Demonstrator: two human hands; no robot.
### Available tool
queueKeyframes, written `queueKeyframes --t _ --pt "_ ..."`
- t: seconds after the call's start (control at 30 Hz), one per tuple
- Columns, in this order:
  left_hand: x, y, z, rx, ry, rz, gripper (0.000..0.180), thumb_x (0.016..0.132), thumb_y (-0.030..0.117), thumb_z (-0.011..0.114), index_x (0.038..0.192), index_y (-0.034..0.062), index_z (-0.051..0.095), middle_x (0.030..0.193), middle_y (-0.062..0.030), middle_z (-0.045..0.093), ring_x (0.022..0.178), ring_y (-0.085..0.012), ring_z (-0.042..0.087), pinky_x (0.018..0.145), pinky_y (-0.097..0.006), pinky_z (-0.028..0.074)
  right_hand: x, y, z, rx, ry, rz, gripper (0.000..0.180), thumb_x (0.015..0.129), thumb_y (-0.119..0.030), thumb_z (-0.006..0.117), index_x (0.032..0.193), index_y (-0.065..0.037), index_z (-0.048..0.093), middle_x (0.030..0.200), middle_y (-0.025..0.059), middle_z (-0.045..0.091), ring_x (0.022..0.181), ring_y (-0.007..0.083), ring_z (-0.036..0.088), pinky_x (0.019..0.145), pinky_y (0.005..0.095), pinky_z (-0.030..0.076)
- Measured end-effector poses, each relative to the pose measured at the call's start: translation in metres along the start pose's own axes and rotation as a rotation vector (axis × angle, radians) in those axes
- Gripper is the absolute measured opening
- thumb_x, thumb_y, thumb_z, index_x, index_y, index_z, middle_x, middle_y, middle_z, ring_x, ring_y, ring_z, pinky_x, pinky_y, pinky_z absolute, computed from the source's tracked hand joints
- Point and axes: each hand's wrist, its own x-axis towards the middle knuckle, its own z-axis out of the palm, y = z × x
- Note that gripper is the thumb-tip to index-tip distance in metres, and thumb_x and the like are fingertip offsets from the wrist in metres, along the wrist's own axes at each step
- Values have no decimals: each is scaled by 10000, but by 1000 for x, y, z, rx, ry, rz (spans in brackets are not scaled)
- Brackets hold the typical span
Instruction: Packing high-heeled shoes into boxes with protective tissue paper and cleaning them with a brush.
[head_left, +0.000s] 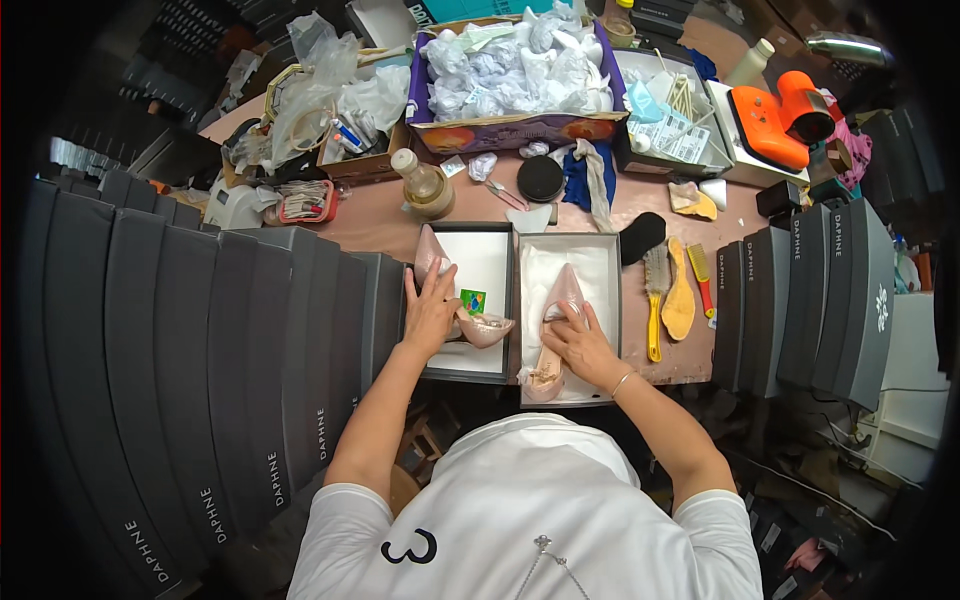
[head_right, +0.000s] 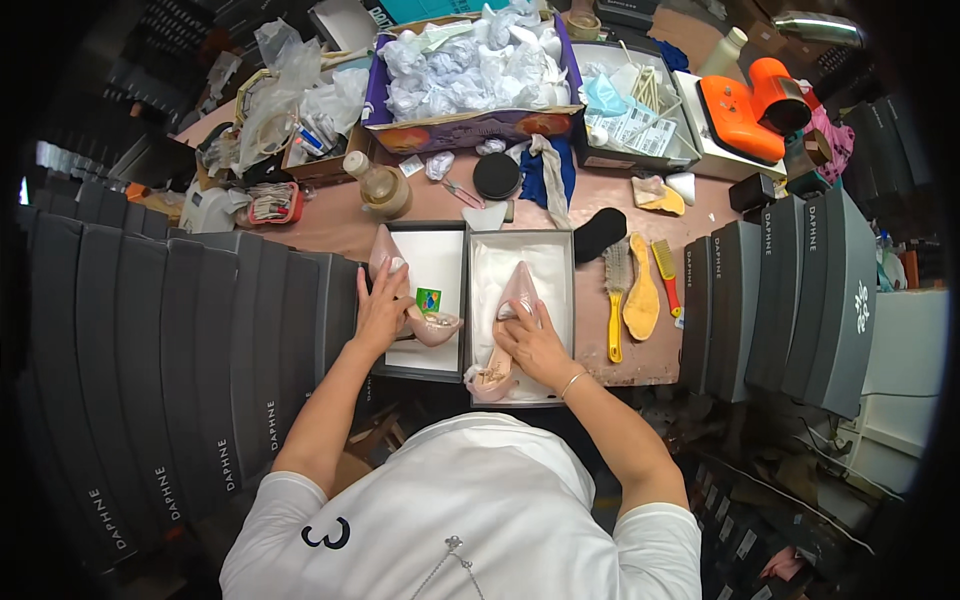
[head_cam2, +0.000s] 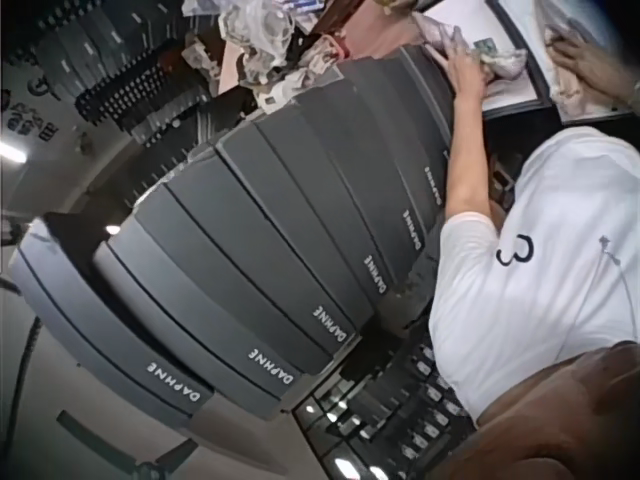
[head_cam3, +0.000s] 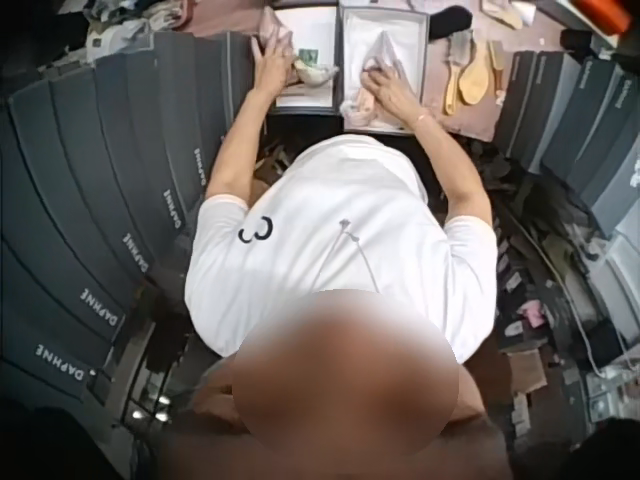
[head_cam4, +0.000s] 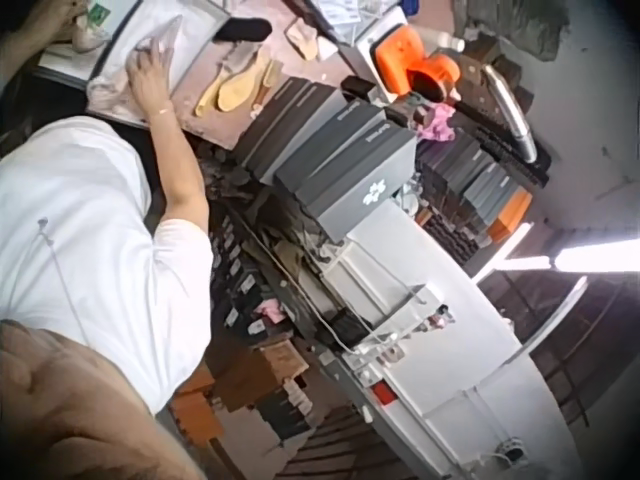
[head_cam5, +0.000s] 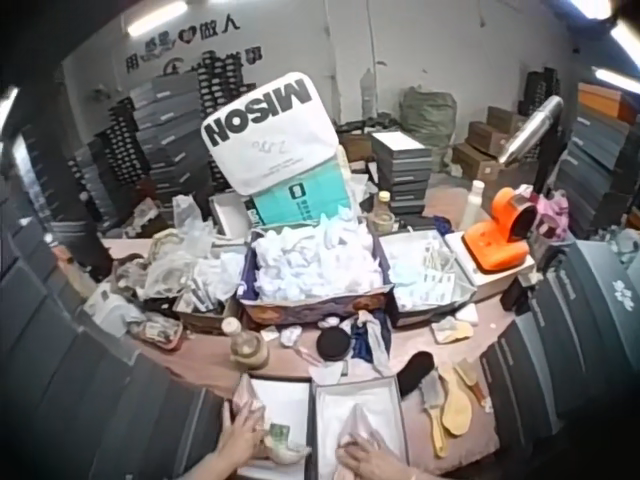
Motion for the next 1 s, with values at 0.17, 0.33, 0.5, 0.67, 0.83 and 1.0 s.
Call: queueKeyframes --t 0.17,0.33,0.5,0.67,0.83,1.0 --pt "9 19 -68 -934 -24 -194 195 849 88 638 1029 22 604 1039 -102 659 984 -283 622 998 -434 407 -2 -7 -54 353 98 49 379 798 -190 600 1174 -141 585 1220 48 556 1339 298 351 1098 608 155" --pt "18 55 -94 -1985 -142 -330 313 967 148 487 1243 3 462 1114 -160 619 977 -201 627 856 -321 514 15 -16 -150 1114 132 519 342 957 -297 530 1135 -6 558 986 106 638 821 164 618 741 281 498" --pt "15 78 -82 -2352 -512 -397 353 987 151 393 1305 -1 402 1196 -205 586 995 -232 633 871 -345 532 25 -22 -115 2068 3 623 369 1001 -314 453 1170 3 538 980 70 632 799 117 627 679 239 528" --pt "8 82 -60 -2363 -550 -514 374 990 166 383 1322 -6 397 1196 -224 584 974 -238 646 809 -354 569 14 -20 -76 2310 -5 655 416 1009 -319 421 1233 20 509 1082 97 640 837 141 646 710 280 559" --pt "4 77 -48 -2430 -550 -552 372 992 171 382 1305 -28 415 1190 -218 592 991 -248 645 831 -354 559 20 -21 -77 2355 -39 648 419 1009 -314 419 1243 24 502 1111 109 638 894 164 656 750 297 564" --pt "6 75 -46 -2462 -537 -519 364 986 159 412 1297 -28 424 1188 -215 595 1009 -251 634 861 -356 542 24 -14 -75 2331 -75 657 418 1005 -327 426 1229 13 523 1124 120 639 888 164 659 742 293 559"
